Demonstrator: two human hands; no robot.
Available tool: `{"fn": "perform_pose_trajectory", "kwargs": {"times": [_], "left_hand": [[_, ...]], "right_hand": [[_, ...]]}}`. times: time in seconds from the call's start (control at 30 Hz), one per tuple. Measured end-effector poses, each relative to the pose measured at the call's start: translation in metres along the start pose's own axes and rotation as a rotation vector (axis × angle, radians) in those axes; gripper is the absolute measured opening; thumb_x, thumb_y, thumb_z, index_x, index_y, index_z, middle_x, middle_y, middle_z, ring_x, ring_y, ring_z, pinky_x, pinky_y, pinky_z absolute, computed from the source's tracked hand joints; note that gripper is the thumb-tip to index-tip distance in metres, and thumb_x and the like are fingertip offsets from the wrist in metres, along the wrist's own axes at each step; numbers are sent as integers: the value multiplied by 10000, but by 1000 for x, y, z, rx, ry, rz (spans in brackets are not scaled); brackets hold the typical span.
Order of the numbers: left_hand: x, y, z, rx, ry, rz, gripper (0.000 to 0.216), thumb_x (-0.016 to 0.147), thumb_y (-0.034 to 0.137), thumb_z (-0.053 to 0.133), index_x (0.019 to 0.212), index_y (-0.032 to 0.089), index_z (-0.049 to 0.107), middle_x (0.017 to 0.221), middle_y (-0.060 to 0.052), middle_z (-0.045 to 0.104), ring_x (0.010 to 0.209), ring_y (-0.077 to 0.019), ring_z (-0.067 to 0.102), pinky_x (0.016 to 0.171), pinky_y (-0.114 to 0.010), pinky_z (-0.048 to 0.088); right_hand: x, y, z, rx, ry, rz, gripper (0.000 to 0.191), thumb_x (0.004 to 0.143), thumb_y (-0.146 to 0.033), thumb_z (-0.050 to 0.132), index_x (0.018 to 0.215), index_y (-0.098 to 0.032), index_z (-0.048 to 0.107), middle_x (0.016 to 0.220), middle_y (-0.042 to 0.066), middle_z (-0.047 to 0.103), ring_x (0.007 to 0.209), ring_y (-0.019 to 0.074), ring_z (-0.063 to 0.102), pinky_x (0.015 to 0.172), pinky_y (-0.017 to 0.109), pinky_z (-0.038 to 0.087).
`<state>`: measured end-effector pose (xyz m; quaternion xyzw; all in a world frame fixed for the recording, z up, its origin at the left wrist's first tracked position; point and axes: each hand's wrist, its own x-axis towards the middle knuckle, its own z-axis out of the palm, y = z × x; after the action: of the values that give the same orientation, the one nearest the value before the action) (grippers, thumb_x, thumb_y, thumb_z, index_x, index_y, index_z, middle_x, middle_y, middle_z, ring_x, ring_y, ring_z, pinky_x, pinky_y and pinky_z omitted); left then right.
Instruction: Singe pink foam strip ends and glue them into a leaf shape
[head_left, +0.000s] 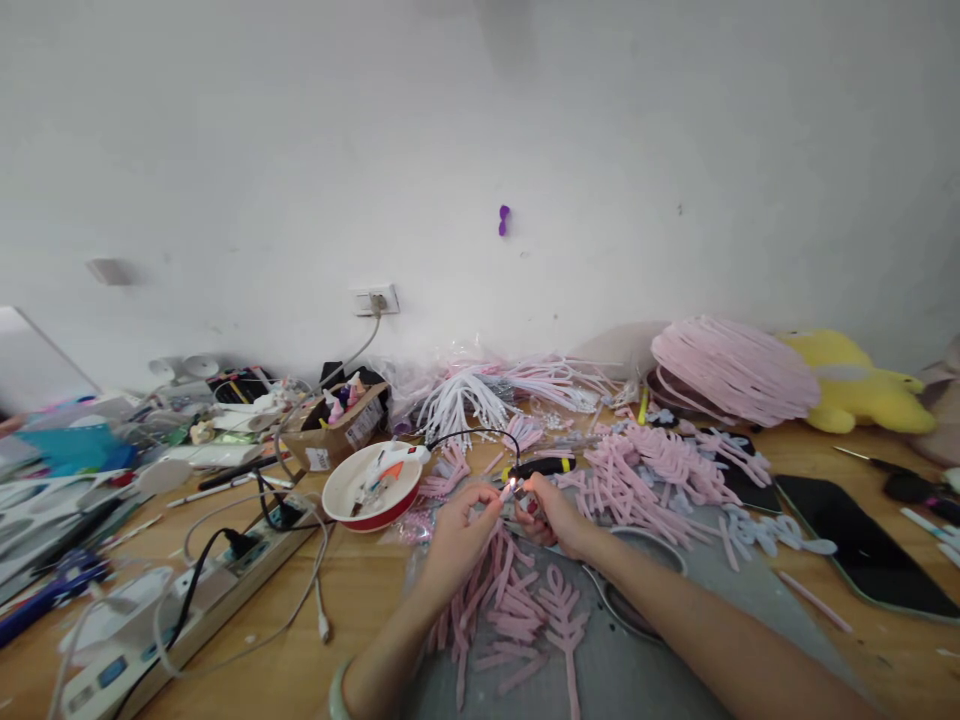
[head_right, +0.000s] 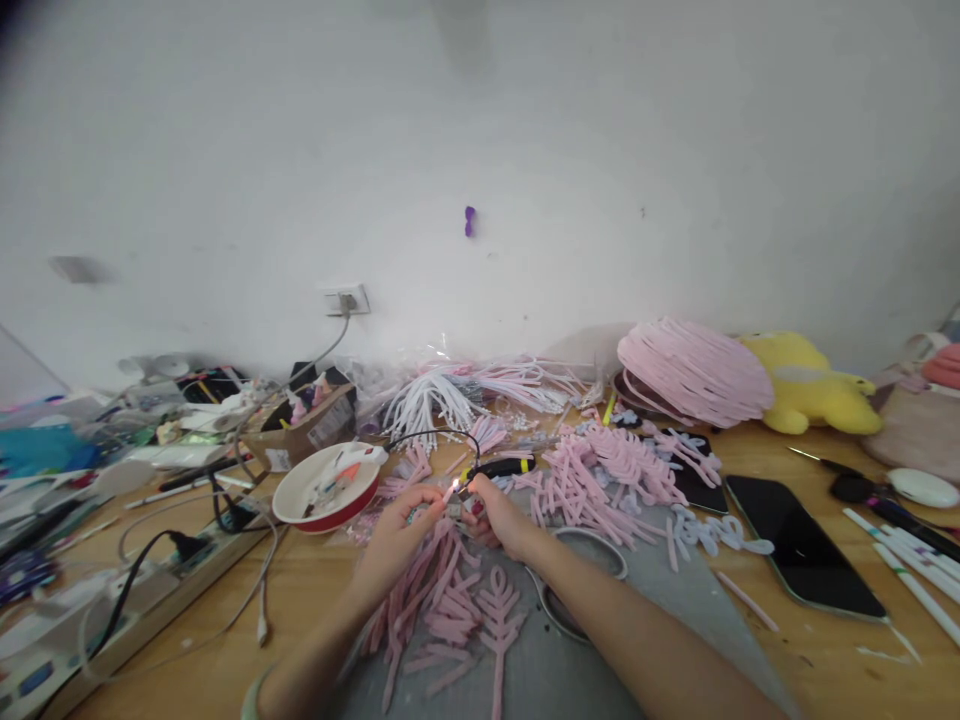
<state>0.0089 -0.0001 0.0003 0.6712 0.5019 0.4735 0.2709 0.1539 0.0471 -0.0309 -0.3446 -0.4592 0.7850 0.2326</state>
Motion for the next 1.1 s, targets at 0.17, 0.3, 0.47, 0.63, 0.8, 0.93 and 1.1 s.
{"fn": "perform_pose_trajectory", "kwargs": {"times": [0.17,0.3,0.47,0.63,0.8,0.93,1.1], "left_hand": [[0,0,0,-23,-5,-40,206,747,314,499,623,176,590,737,-28,629,743,-179,563,715,-272,420],[1,-2,1,-123,-61,-103,237,744,338,500,617,169,606,702,-28,633,724,-183,559,716,-280,419],[2,-10,1,-194,-101,-175,248,751,351,499,614,166,590,629,0,601,647,-162,544,645,-261,413],[2,-8,-1,-3,-11,-104,192,756,287,489,616,175,559,693,-9,621,709,-173,567,672,-271,409],[-3,-2,-2,488,175,155,80,728,165,523,689,196,586,799,-34,665,822,-215,575,782,-354,352],[-8,-1,-3,765,234,383,82,757,143,525,726,188,586,806,-41,662,804,-210,560,791,-363,324],[-10,-1,-5,917,260,492,114,790,142,502,722,191,579,796,-34,659,782,-205,549,793,-367,305]], "right_hand": [[1,0,0,-8,6,-6,379,765,-381,218,471,-180,347,368,-72,197,298,45,101,317,186,41],[0,0,1,-13,21,-3,384,763,-396,221,474,-179,347,369,-71,212,298,44,109,317,187,41],[-2,-3,2,-17,51,11,422,771,-461,206,494,-178,350,387,-79,200,308,39,104,322,172,43],[-4,-5,3,-29,68,2,462,774,-517,194,504,-179,354,394,-84,195,316,38,98,324,167,46],[-3,-3,3,-36,51,1,451,775,-504,206,488,-182,339,381,-86,183,318,40,94,323,168,52],[-2,-3,4,-72,74,-1,446,780,-472,206,472,-180,340,369,-79,191,310,42,109,323,173,60],[-2,-3,8,-93,138,-13,434,793,-433,219,462,-179,340,376,-65,209,306,44,118,334,193,52]]}}
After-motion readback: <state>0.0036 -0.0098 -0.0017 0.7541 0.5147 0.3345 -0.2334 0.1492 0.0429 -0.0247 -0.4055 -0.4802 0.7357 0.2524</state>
